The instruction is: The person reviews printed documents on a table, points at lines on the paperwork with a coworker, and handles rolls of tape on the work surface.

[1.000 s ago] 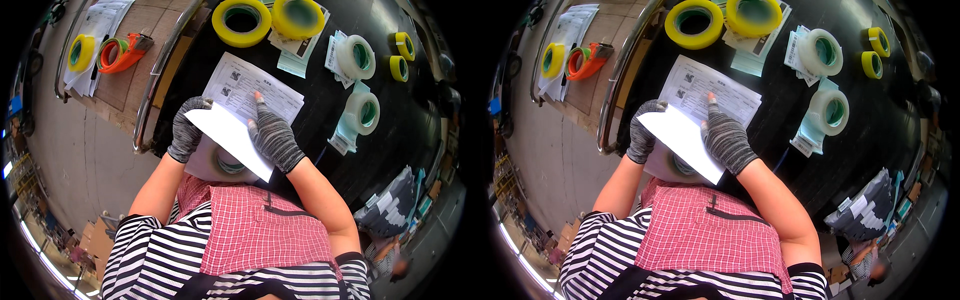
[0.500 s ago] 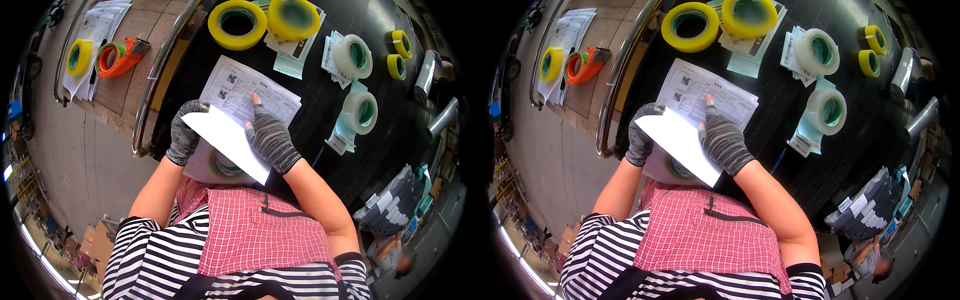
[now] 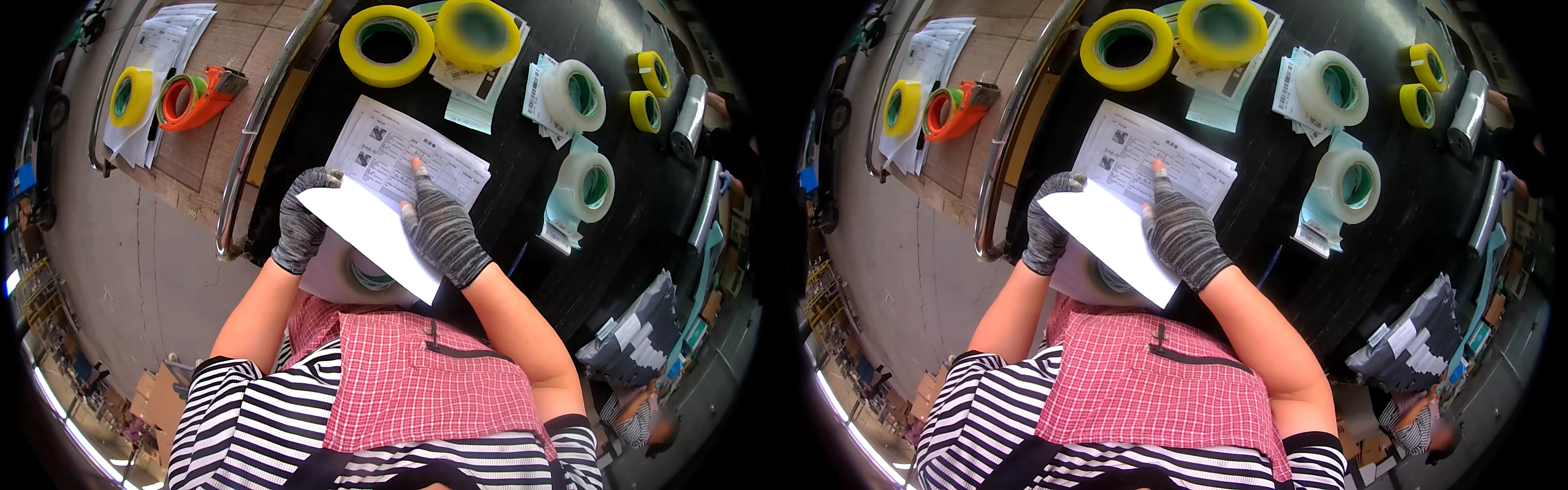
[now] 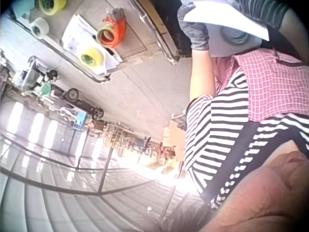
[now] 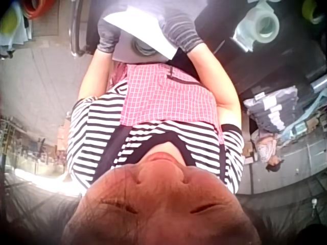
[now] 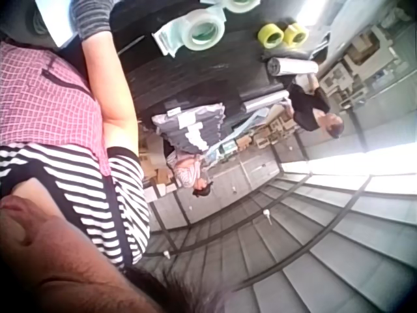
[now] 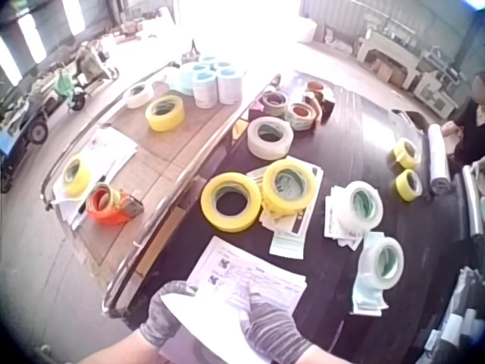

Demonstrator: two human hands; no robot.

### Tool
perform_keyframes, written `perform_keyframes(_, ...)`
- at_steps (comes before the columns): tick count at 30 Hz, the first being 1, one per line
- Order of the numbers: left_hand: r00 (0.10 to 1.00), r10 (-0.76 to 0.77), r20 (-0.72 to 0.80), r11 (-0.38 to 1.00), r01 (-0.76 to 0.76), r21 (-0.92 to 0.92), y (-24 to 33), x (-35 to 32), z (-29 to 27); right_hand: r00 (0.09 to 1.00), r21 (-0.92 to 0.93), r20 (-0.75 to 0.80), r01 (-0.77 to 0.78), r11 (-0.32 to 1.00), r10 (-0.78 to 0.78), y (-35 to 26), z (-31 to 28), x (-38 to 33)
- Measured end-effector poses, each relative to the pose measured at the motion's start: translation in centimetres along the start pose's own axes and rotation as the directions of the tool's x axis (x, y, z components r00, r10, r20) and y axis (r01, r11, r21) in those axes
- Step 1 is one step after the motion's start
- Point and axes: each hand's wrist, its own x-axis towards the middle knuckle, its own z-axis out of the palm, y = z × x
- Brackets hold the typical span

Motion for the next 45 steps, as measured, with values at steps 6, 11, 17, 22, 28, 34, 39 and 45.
perform_keyframes(6,1.0,-0.005,0.002,1.0,0.005,-0.005,0.3,0.1,0.0,1.0,-0.01,0.014,-0.006,1.0,0.006,0.0,-0.3,0.1)
perform_keyframes(11,0.999,-0.046,0.005,0.994,0.046,-0.095,0.1,-0.1,0.0,1.0,0.0,0.012,-0.004,1.0,0.004,0.2,-0.2,0.1)
perform_keyframes(17,1.0,-0.011,0.019,0.993,0.013,-0.116,0.5,-0.1,0.2,0.998,0.081,-0.05,0.042,0.996,-0.038,1.2,-0.1,-0.2)
perform_keyframes(22,1.0,-0.007,0.014,0.989,0.009,-0.146,0.8,-0.2,0.2,0.989,0.297,-0.105,0.134,0.945,-0.107,2.3,-0.5,-1.6)
perform_keyframes(28,1.0,-0.003,0.013,0.994,0.004,-0.108,1.1,-0.2,0.5,0.975,0.429,-0.165,0.207,0.879,-0.149,3.8,0.0,-2.7)
perform_keyframes(34,1.0,-0.004,-0.008,0.991,0.003,-0.132,1.3,-0.1,0.7,0.995,0.709,-0.028,0.088,0.699,-0.097,4.2,-0.9,-3.5)
perform_keyframes(39,0.999,-0.051,-0.007,0.986,0.05,-0.156,1.5,-0.2,0.8,0.947,0.844,0.063,0.117,0.523,-0.315,5.4,-1.8,-5.4)
perform_keyframes(45,0.989,-0.136,-0.051,0.99,0.134,-0.03,3.5,0.5,1.6,0.963,0.869,0.002,0.132,0.478,-0.27,5.9,-2.1,-6.6)
